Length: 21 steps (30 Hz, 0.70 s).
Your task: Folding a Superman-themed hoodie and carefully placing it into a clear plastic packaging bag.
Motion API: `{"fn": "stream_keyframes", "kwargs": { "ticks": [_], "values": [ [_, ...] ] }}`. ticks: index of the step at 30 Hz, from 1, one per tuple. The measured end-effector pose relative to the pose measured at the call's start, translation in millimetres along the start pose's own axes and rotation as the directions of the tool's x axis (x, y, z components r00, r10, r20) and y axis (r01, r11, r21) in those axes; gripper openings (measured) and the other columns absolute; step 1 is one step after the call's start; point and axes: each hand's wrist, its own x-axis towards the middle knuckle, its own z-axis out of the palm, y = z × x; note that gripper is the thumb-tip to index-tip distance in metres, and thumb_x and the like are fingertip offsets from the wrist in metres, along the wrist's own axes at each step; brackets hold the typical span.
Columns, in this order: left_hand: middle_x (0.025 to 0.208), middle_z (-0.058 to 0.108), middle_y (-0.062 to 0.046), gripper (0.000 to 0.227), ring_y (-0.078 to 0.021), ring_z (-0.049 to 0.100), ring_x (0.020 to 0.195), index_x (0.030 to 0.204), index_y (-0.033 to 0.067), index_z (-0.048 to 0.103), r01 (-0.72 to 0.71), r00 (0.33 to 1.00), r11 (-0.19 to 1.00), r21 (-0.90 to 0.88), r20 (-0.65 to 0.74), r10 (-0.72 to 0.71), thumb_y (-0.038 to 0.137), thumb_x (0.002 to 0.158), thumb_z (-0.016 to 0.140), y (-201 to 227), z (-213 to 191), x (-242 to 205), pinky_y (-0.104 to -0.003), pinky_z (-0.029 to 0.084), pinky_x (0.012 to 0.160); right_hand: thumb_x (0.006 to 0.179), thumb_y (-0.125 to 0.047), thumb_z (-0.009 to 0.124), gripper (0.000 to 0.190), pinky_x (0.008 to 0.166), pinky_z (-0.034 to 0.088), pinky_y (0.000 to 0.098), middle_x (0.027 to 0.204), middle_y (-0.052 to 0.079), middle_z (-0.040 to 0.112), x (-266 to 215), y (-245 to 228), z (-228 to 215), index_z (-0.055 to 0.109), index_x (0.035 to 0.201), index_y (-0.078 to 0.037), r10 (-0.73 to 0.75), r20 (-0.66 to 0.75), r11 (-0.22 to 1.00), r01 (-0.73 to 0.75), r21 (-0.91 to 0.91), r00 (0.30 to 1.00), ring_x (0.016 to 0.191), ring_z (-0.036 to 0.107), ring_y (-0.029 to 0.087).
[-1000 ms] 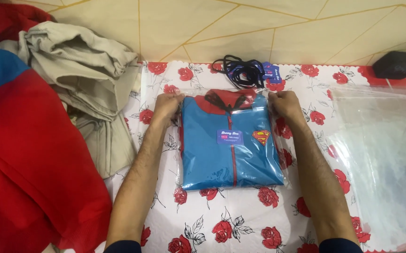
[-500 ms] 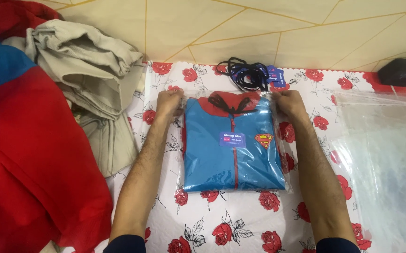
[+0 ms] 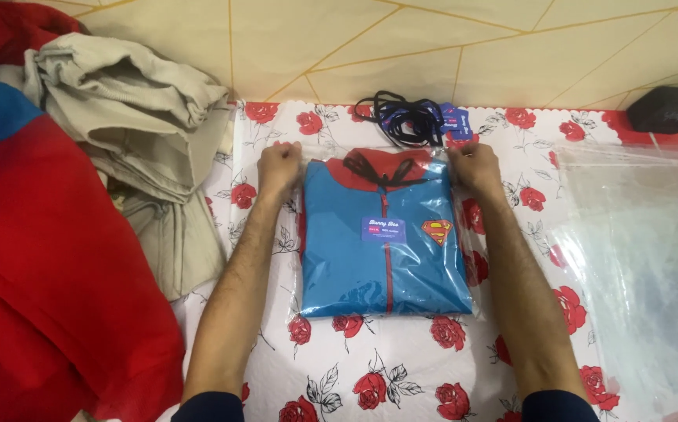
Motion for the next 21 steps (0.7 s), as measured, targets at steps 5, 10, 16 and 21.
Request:
{"fn": "stream_keyframes", "kwargs": {
  "ticks": [5, 10, 16, 21],
  "values": [
    [0.098, 0.074, -0.020, 0.017, -0.0362, 0.071, 0.094, 0.098, 0.0102, 0.079, 0.017, 0.990, 0.999, 0.039, 0.139, -0.023, 0.020, 0.089, 0.069, 23, -25, -29, -0.043, 0.061, 0.074, 0.098, -0.036, 0.066, 0.039, 0.094, 0.051, 0.0523, 0.110, 0.025, 0.073, -28, -6, -12, 0.076, 0.119, -0.005, 0.003, 0.083, 1.000, -0.003, -0.003, 0.997, 0.112, 0.066, 0.045],
    [0.079, 0.073, -0.020, 0.012, -0.0278, 0.074, 0.063, 0.094, 0.0061, 0.079, 0.004, 0.994, 0.999, 0.036, 0.110, -0.008, 0.011, 0.084, 0.073, 6, -11, -10, -0.038, 0.063, 0.053, 0.097, -0.031, 0.068, 0.028, 0.091, 0.052, 0.0531, 0.106, 0.025, 0.074, -10, 14, 3, 0.079, 0.111, -0.009, -0.017, 0.067, 1.000, 0.017, 0.010, 0.998, 0.110, 0.067, 0.047],
    [0.073, 0.074, -0.015, 0.018, -0.0322, 0.075, 0.075, 0.082, 0.0155, 0.080, -0.013, 0.998, 0.997, 0.070, 0.070, 0.008, 0.019, 0.088, 0.063, -1, -8, -11, -0.041, 0.059, 0.063, 0.101, -0.035, 0.065, 0.028, 0.090, 0.052, 0.0534, 0.102, 0.020, 0.075, -5, 27, 3, 0.079, 0.114, -0.014, -0.062, -0.010, 0.996, 0.061, -0.063, 0.998, 0.111, 0.067, 0.044],
    [0.066, 0.073, -0.013, 0.020, -0.0224, 0.072, 0.054, 0.094, 0.0122, 0.080, 0.046, 0.987, 0.976, 0.211, 0.141, -0.077, 0.017, 0.089, 0.062, 27, -36, -43, -0.034, 0.060, 0.053, 0.097, -0.035, 0.067, 0.033, 0.081, 0.054, 0.0460, 0.089, 0.024, 0.074, -18, 32, -12, 0.079, 0.109, -0.007, -0.041, 0.088, 0.998, 0.044, -0.039, 0.995, 0.079, 0.074, 0.037]
  ]
}}
